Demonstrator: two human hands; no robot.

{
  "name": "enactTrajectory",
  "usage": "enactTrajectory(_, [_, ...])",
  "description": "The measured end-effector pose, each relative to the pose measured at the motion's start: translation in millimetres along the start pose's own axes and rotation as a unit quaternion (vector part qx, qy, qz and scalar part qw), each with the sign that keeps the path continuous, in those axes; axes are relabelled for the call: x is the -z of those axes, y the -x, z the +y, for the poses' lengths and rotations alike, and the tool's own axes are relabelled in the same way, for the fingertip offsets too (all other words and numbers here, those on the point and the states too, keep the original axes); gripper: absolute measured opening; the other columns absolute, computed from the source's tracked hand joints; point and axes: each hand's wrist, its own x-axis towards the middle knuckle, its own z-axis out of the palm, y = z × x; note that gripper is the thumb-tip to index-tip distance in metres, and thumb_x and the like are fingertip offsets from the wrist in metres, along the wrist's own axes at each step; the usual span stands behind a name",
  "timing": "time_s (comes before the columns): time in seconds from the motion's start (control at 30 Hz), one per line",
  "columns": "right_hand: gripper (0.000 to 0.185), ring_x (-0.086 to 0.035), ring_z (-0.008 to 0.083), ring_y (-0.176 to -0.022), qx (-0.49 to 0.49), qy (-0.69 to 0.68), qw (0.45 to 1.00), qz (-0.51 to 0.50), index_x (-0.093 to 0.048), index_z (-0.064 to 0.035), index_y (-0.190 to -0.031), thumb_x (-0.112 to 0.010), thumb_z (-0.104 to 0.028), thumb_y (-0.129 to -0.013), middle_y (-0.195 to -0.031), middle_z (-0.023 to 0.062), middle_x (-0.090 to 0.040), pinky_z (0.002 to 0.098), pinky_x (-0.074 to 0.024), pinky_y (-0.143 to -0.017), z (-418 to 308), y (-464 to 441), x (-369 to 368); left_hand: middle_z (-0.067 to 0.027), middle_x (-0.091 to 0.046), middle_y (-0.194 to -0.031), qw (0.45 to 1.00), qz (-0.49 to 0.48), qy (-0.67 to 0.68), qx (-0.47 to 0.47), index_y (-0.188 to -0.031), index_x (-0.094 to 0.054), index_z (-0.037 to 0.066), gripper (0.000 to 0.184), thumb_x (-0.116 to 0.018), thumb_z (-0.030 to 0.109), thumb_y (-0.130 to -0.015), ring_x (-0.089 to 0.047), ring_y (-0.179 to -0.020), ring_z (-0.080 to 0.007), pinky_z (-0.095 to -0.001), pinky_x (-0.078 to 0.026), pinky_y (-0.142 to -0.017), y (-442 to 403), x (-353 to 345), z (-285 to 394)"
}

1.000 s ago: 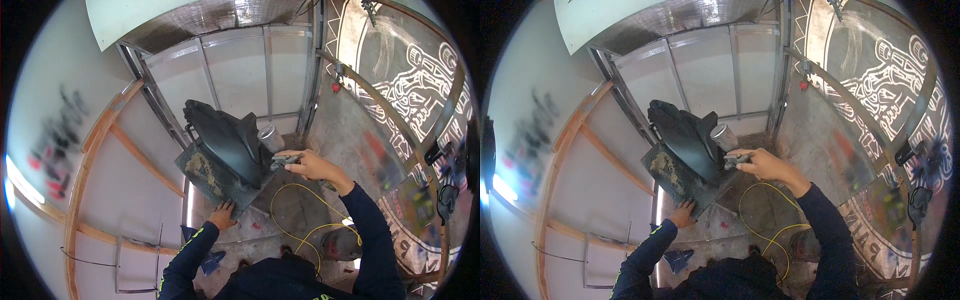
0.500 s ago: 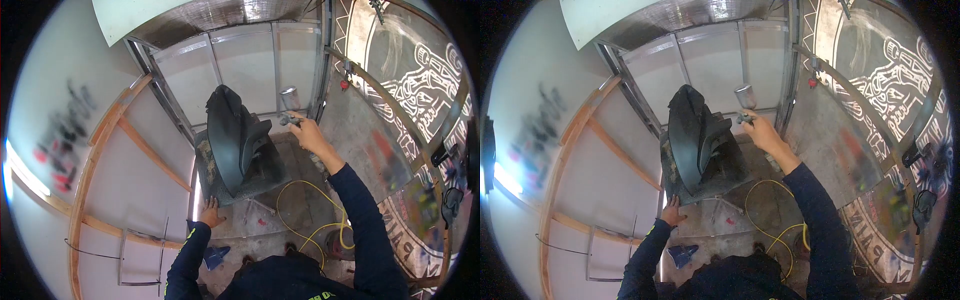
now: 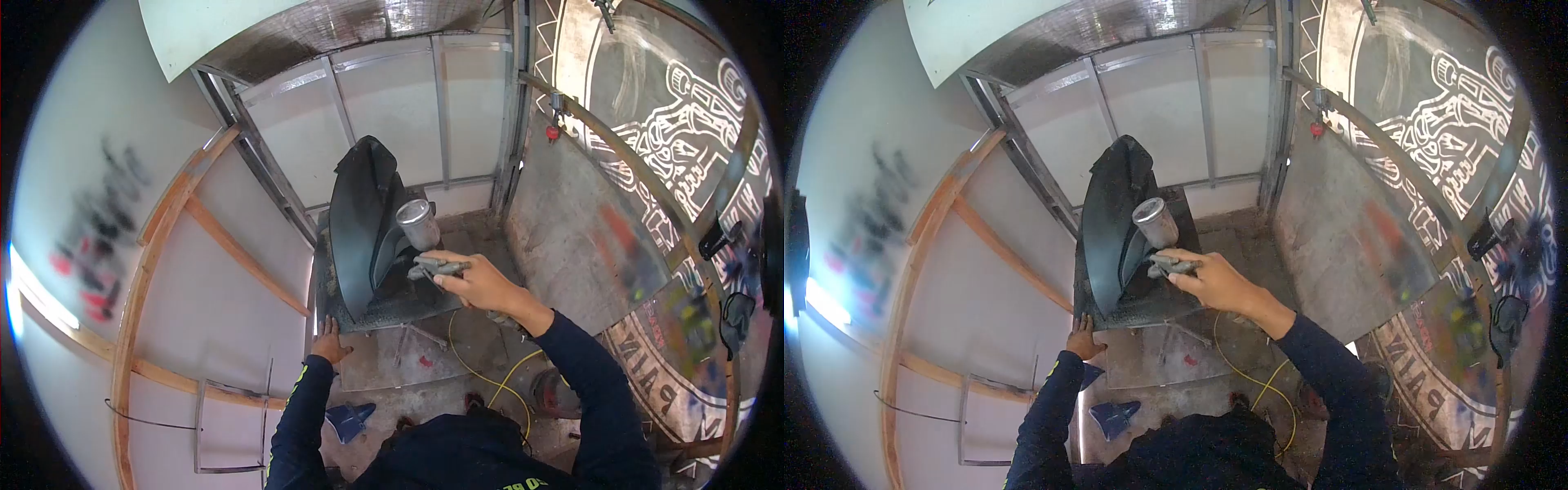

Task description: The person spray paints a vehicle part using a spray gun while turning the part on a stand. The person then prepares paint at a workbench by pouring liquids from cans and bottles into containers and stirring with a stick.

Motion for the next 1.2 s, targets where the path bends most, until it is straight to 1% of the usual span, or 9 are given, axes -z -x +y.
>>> enactTrajectory(0.1, [0.044,-0.048,0.0092,-0.051,-0.020,-0.016,0.999,0.019,-0.055,-0.0130,-0.138,-0.059,-0.021,-0.095,-0.068,0.0030,-0.060,0.0302,-0.0443,-0.053,8,-5,6,-0.0202,-0.014,-0.163,1.000,0.020,0.003,0.024,-0.156,-0.014,0.004,0.110,-0.074,0.050,-0.077,-0.018,-0.149,-0.0386,-0.0537,-0.028,-0.116,-6,-11,-2])
enactTrajectory(0.2, [0.043,-0.051,0.0110,-0.045,-0.048,-0.003,0.990,0.132,-0.055,-0.0132,-0.139,-0.057,-0.020,-0.097,-0.057,0.0036,-0.055,0.0299,-0.0439,-0.046,25,-13,20,-0.0208,-0.016,-0.162,0.999,0.036,-0.010,0.011,-0.157,-0.014,0.008,0.107,-0.073,0.051,-0.078,-0.018,-0.149,-0.0385,-0.0551,-0.026,-0.116,6,-1,18])
enactTrajectory(0.43, [0.042,-0.059,0.0161,-0.047,-0.101,0.081,0.966,0.224,-0.054,-0.0109,-0.138,-0.056,-0.020,-0.097,-0.060,0.0087,-0.059,0.0344,-0.0485,-0.048,36,-22,46,-0.0226,-0.023,-0.159,0.999,0.017,-0.014,-0.028,-0.157,-0.017,0.012,0.103,-0.070,0.053,-0.079,-0.019,-0.148,-0.0410,-0.0556,-0.025,-0.115,7,0,36])
enactTrajectory(0.57, [0.042,-0.059,0.0172,-0.047,-0.017,0.218,0.946,0.241,-0.054,-0.0086,-0.137,-0.055,-0.020,-0.097,-0.060,0.0105,-0.058,0.0353,-0.0481,-0.047,34,-53,48,-0.0226,-0.026,-0.158,0.999,0.021,-0.007,-0.041,-0.157,-0.017,0.013,0.105,-0.071,0.054,-0.077,-0.018,-0.148,-0.0420,-0.0565,-0.025,-0.115,0,-2,23])
enactTrajectory(0.83, [0.049,-0.055,0.0149,-0.041,-0.032,0.001,0.999,0.020,-0.048,-0.0012,-0.140,-0.055,-0.021,-0.096,-0.062,0.0055,-0.055,0.0300,-0.0442,-0.038,-48,-81,12,-0.0215,-0.024,-0.159,1.000,-0.009,0.023,-0.016,-0.158,-0.016,0.012,0.109,-0.074,0.054,-0.075,-0.017,-0.148,-0.0428,-0.0574,-0.027,-0.115,-1,11,15])
enactTrajectory(0.87, [0.040,-0.055,0.0154,-0.040,-0.015,-0.020,0.999,0.024,-0.054,0.0060,-0.125,-0.056,-0.021,-0.095,-0.067,0.0062,-0.055,0.0306,-0.0440,-0.035,-47,-87,10,-0.0212,-0.022,-0.160,1.000,-0.008,0.024,-0.016,-0.158,-0.015,0.013,0.110,-0.074,0.054,-0.075,-0.017,-0.148,-0.0426,-0.0577,-0.028,-0.114,-2,12,14])
enactTrajectory(0.9, [0.040,-0.055,0.0154,-0.040,-0.015,-0.019,0.999,0.025,-0.054,0.0060,-0.125,-0.056,-0.021,-0.095,-0.067,0.0062,-0.055,0.0306,-0.0440,-0.035,-44,-95,12,-0.0208,-0.021,-0.161,1.000,-0.006,0.025,-0.017,-0.158,-0.015,0.013,0.111,-0.074,0.054,-0.075,-0.016,-0.149,-0.0424,-0.0580,-0.029,-0.114,-3,13,12])
enactTrajectory(0.97, [0.033,-0.058,0.0178,-0.043,-0.074,0.030,0.996,0.038,-0.058,0.0096,-0.104,-0.057,-0.022,-0.094,-0.064,0.0088,-0.057,0.0338,-0.0487,-0.040,-37,-110,16,-0.0209,-0.020,-0.161,1.000,-0.003,0.019,-0.014,-0.158,-0.014,0.014,0.111,-0.075,0.055,-0.074,-0.017,-0.149,-0.0421,-0.0582,-0.029,-0.114,-8,9,8])
enactTrajectory(1.2, [0.030,-0.055,0.0172,-0.040,-0.097,-0.007,0.986,0.135,-0.054,0.0053,-0.082,-0.059,-0.022,-0.093,-0.061,0.0069,-0.054,0.0330,-0.0447,-0.034,-2,-79,49,-0.0216,-0.018,-0.161,1.000,0.003,0.028,-0.009,-0.158,-0.016,0.014,0.114,-0.077,0.056,-0.071,-0.017,-0.149,-0.0423,-0.0588,-0.029,-0.114,-19,9,-10])
